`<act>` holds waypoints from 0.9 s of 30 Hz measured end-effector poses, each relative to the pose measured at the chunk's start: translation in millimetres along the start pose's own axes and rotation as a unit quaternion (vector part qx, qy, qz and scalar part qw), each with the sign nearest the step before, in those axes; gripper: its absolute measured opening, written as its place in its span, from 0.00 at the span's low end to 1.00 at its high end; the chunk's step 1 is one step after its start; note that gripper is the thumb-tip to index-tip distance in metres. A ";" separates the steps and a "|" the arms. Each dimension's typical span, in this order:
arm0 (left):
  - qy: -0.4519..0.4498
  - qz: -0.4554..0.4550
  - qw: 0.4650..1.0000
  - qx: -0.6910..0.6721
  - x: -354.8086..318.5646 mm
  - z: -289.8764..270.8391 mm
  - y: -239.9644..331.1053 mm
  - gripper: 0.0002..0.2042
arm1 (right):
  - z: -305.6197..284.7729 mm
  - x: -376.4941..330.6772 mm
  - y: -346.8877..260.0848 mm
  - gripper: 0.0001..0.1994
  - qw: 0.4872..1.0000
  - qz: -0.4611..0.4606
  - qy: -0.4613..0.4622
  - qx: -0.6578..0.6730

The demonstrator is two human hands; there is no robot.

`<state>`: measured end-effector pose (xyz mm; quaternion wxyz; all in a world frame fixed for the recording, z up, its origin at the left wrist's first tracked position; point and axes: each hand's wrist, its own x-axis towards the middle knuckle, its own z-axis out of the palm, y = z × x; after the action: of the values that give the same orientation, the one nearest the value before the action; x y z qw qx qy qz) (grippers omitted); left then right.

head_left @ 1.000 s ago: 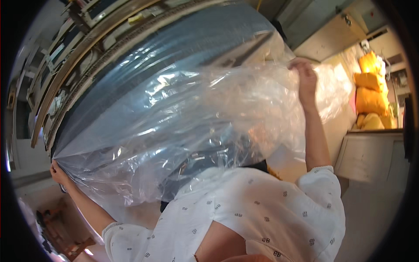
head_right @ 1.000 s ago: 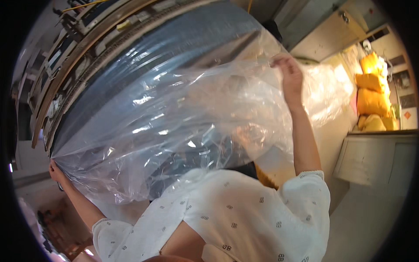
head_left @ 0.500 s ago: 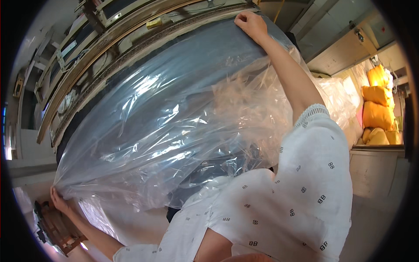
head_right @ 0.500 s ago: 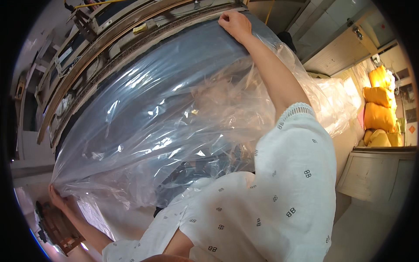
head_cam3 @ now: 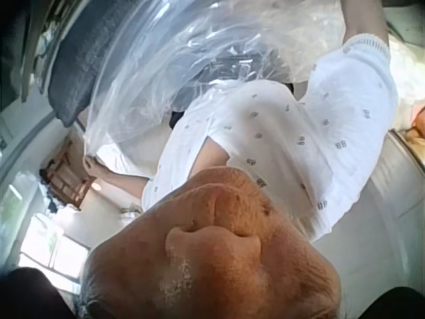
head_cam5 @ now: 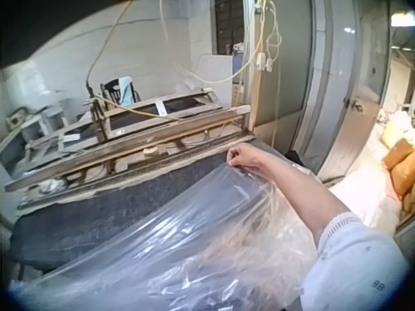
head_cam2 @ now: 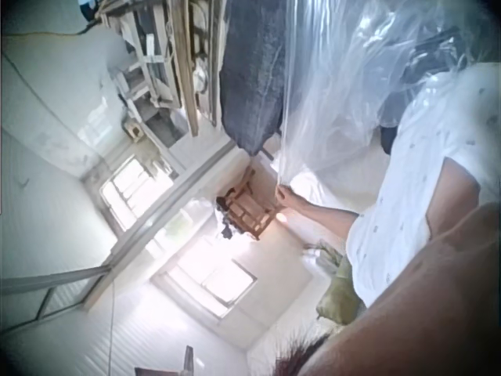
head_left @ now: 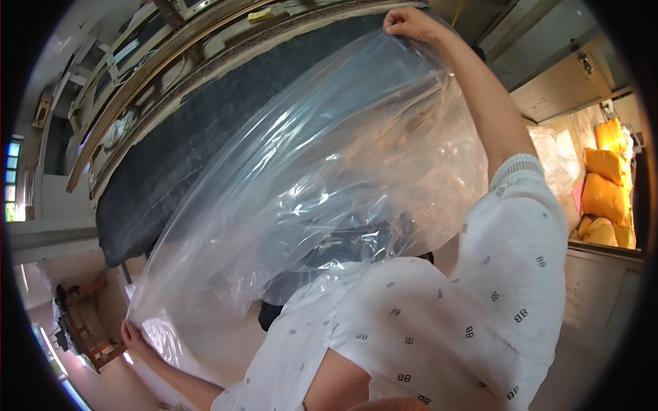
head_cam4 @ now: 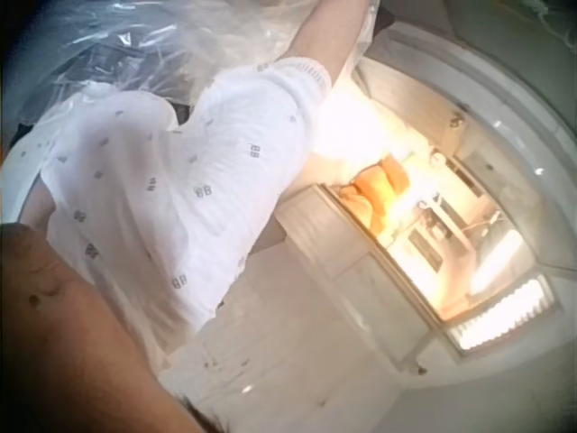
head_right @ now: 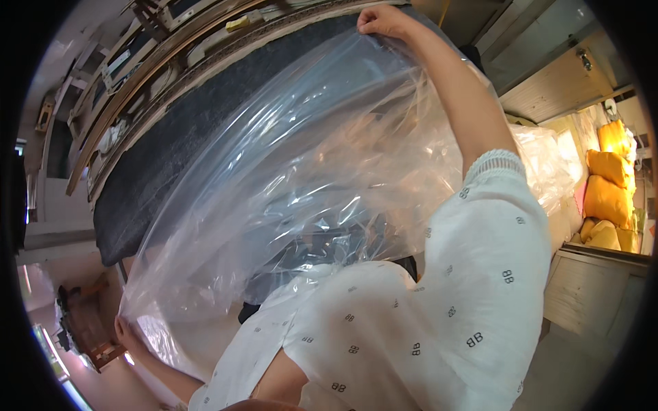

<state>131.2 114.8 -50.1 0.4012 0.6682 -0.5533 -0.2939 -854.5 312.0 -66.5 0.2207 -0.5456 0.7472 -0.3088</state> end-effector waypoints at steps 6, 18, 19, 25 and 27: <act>0.044 0.101 0.975 -0.190 64.4 38.3 33.2 0.21 | -52.9 -18.6 -89.8 0.03 0.941 -0.068 0.245 0.224; 0.053 0.169 0.982 -0.060 278.1 228.7 29.6 0.13 | 15.5 27.5 27.2 0.09 0.873 -0.027 0.437 0.217; 0.041 0.170 0.981 -0.081 283.3 225.7 31.8 0.14 | 14.0 30.3 21.8 0.09 0.887 -0.003 0.427 0.176; 0.048 0.168 0.984 -0.030 291.8 257.4 73.0 0.13 | 7.2 45.9 22.9 0.12 0.900 0.062 0.415 0.119; 0.049 0.161 0.986 -0.024 293.5 258.1 78.0 0.12 | 5.0 50.7 26.2 0.14 0.904 0.065 0.421 0.042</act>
<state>-60.9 -231.0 -98.3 0.4853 0.5744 -0.6263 -0.2056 -884.5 268.3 -88.1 -0.0721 -0.3058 0.7907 -0.5254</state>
